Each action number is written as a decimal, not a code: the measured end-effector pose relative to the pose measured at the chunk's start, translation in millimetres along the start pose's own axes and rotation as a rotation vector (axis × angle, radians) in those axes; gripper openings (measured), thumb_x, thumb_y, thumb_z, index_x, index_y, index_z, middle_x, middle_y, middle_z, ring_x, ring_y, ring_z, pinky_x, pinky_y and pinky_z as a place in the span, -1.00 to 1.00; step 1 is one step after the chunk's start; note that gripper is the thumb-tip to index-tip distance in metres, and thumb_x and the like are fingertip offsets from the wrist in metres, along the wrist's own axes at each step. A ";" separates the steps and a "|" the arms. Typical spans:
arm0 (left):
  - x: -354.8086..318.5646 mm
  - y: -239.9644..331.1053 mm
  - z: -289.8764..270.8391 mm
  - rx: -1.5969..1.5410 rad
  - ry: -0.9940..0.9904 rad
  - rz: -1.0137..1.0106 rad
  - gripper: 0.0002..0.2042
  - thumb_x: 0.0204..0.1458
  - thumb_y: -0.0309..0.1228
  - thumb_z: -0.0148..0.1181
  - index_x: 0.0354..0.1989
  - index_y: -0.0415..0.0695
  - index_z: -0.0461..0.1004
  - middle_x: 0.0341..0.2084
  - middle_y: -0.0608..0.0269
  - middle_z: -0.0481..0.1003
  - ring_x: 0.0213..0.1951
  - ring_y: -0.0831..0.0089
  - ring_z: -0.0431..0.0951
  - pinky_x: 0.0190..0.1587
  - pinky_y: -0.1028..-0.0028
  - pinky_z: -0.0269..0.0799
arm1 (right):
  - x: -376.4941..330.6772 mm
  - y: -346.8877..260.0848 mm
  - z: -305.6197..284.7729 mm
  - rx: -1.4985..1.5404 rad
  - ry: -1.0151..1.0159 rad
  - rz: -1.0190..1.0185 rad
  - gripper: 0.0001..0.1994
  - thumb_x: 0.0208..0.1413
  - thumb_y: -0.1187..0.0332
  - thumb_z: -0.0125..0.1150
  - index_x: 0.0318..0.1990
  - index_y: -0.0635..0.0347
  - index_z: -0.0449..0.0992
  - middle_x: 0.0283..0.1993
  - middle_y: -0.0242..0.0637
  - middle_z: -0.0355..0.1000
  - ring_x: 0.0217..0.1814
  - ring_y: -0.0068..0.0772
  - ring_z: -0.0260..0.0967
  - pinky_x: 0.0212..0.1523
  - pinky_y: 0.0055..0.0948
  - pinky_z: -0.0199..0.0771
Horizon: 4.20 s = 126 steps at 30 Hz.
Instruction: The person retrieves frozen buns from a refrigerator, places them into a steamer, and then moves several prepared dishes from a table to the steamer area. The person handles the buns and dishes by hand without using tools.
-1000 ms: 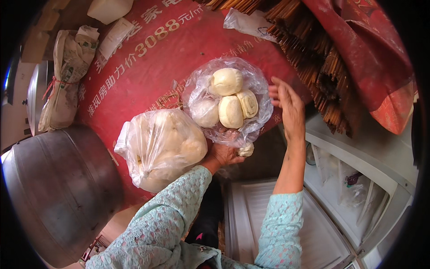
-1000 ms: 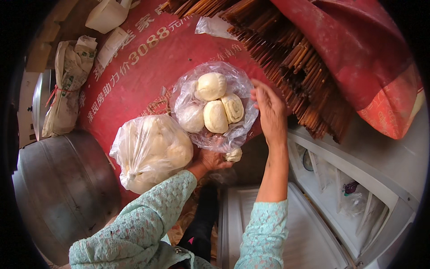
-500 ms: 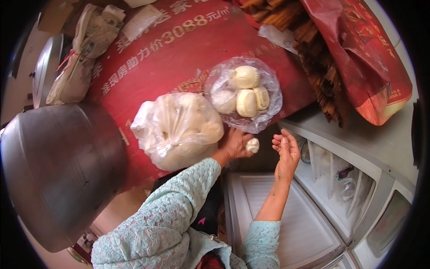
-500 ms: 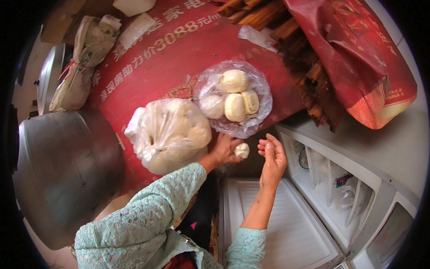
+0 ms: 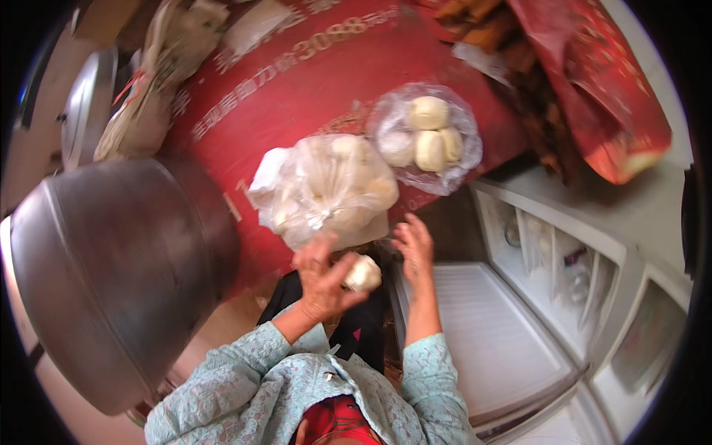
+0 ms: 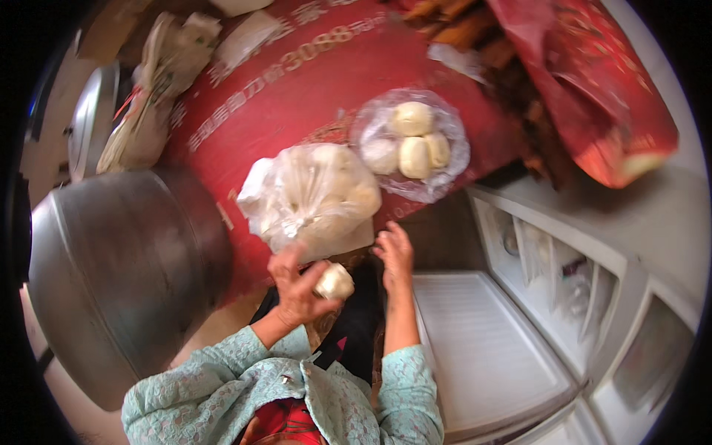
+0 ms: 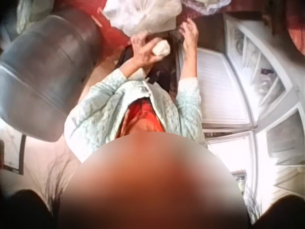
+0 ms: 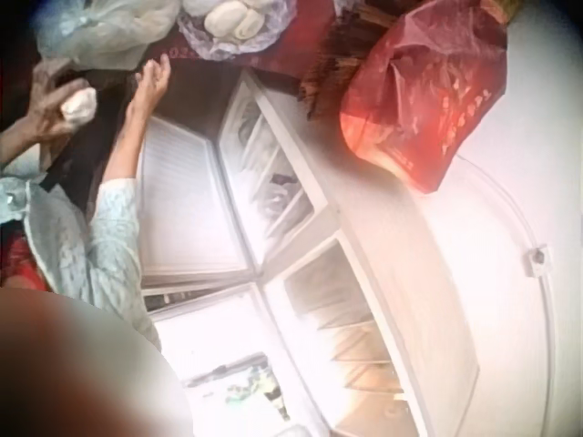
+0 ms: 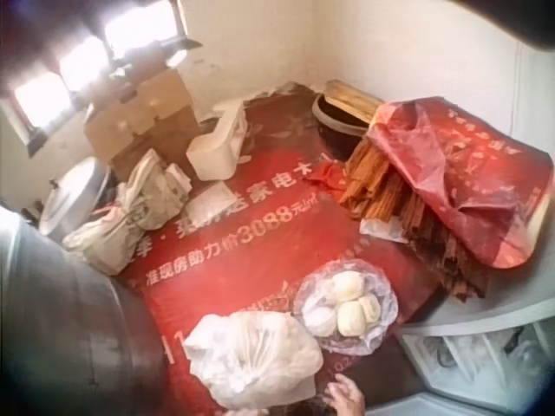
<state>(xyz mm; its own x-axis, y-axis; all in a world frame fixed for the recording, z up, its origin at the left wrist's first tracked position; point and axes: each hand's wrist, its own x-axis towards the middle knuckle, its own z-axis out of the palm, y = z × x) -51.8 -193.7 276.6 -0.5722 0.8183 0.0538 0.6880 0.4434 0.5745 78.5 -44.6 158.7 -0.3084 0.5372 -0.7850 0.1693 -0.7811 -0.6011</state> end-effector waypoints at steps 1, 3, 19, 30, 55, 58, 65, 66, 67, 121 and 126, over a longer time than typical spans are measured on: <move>5.7 -5.8 -1.8 0.046 0.019 -0.033 -0.43 -0.46 0.03 0.34 -0.24 -0.05 0.51 0.05 -0.02 0.21 0.16 0.02 0.10 0.13 -0.01 -0.10 | -1.1 12.3 1.7 0.012 -0.021 0.012 -0.59 0.08 0.32 0.16 0.10 0.11 0.32 -0.13 -0.36 0.37 -0.17 -0.53 0.34 -0.23 -0.50 0.44; 26.9 -16.2 -2.1 0.129 -0.070 -0.097 -0.39 -0.50 -0.01 0.38 -0.20 -0.06 0.50 0.13 0.00 0.16 0.27 -0.03 -0.04 0.18 -0.08 -0.23 | -6.3 25.8 9.6 0.024 -0.014 0.045 -0.55 0.06 0.24 0.18 0.11 0.10 0.31 -0.12 -0.38 0.36 -0.17 -0.51 0.34 -0.24 -0.47 0.44; 58.9 -40.6 10.3 -0.639 -0.121 -0.411 -0.65 -0.31 -0.49 0.29 -0.26 -0.26 0.44 -0.42 0.28 0.45 -0.37 0.51 0.42 -0.29 0.51 0.36 | -13.4 18.7 -43.8 0.254 -0.008 0.179 -0.32 -0.06 -0.11 0.19 0.19 -0.02 0.22 0.14 -0.30 0.22 0.09 -0.26 0.18 -0.01 -0.24 0.29; 57.6 -31.3 -3.1 -0.761 -0.132 -0.394 -0.63 -0.24 -0.38 0.20 -0.20 -0.29 0.45 -0.43 0.30 0.48 -0.41 0.56 0.43 -0.34 0.58 0.34 | 11.6 -69.7 -216.0 0.829 0.526 -0.353 -0.43 -0.04 0.02 0.21 0.14 -0.11 0.21 0.08 -0.21 0.23 0.10 -0.12 0.20 -0.05 -0.03 0.32; 92.0 211.9 4.1 -0.595 -0.650 0.609 -0.56 -0.64 -0.37 0.33 -0.41 -0.25 0.47 -0.50 0.09 0.39 -0.46 0.16 0.36 -0.34 0.31 0.30 | -69.1 15.3 -94.4 1.215 -0.231 -0.234 -0.39 0.11 -0.03 0.03 0.22 0.09 0.11 0.22 -0.18 0.14 0.22 -0.09 0.14 0.09 0.12 0.26; 89.4 251.6 28.5 -0.667 -0.656 0.758 -0.56 -0.62 -0.40 0.34 -0.40 -0.24 0.47 -0.50 0.11 0.37 -0.42 0.17 0.36 -0.24 0.32 0.24 | -68.9 21.8 -119.0 1.285 -0.034 -0.258 -0.40 0.11 -0.03 0.02 0.21 0.09 0.11 0.22 -0.17 0.14 0.22 -0.09 0.14 0.09 0.12 0.26; 77.1 302.4 87.2 -0.806 -0.733 0.850 -0.56 -0.61 -0.40 0.34 -0.38 -0.24 0.47 -0.47 0.11 0.34 -0.35 0.15 0.36 -0.17 0.31 0.23 | -66.7 28.8 -168.9 1.334 0.290 -0.297 -0.41 0.12 -0.02 0.01 0.21 0.10 0.11 0.21 -0.16 0.14 0.22 -0.08 0.13 0.09 0.12 0.25; 77.8 310.9 93.9 -0.800 -0.734 0.875 -0.56 -0.61 -0.40 0.34 -0.38 -0.24 0.47 -0.47 0.10 0.34 -0.34 0.13 0.37 -0.17 0.31 0.23 | -67.2 26.9 -177.5 1.338 0.329 -0.314 -0.41 0.12 -0.02 0.01 0.21 0.10 0.11 0.21 -0.16 0.15 0.22 -0.08 0.13 0.09 0.12 0.25; 78.1 319.8 100.1 -0.818 -0.712 0.880 -0.56 -0.61 -0.39 0.33 -0.39 -0.25 0.47 -0.47 0.09 0.34 -0.33 0.13 0.37 -0.16 0.31 0.23 | -64.5 23.0 -185.0 1.337 0.355 -0.322 -0.41 0.12 -0.02 0.01 0.21 0.10 0.11 0.21 -0.16 0.15 0.22 -0.07 0.13 0.09 0.12 0.25; 132.3 434.2 289.7 -0.437 -0.674 1.139 -0.53 -0.57 -0.14 0.27 -0.37 -0.09 0.58 -0.24 0.11 0.37 -0.03 0.21 0.26 0.21 0.26 -0.05 | 49.8 -127.5 -375.9 1.073 0.709 -0.437 -0.50 0.18 0.07 -0.08 0.17 0.17 0.12 0.17 -0.05 0.16 0.22 0.01 0.10 0.13 0.12 0.21; 153.5 434.7 308.2 -0.381 -0.670 1.102 -0.49 -0.60 -0.17 0.28 -0.30 -0.06 0.56 -0.09 0.01 0.33 0.09 0.10 0.21 0.24 0.12 -0.09 | 68.9 -155.6 -395.4 1.030 0.705 -0.456 -0.50 0.19 0.08 -0.09 0.17 0.18 0.12 0.17 -0.04 0.16 0.22 0.02 0.10 0.13 0.12 0.21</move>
<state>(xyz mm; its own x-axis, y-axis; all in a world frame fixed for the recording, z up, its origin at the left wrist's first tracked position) 297.0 237.4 282.8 0.5969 0.7489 0.2879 0.4163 -0.5959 0.6868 401.0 239.7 138.8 0.4531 0.6184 -0.6421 -0.6976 -0.2026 -0.6873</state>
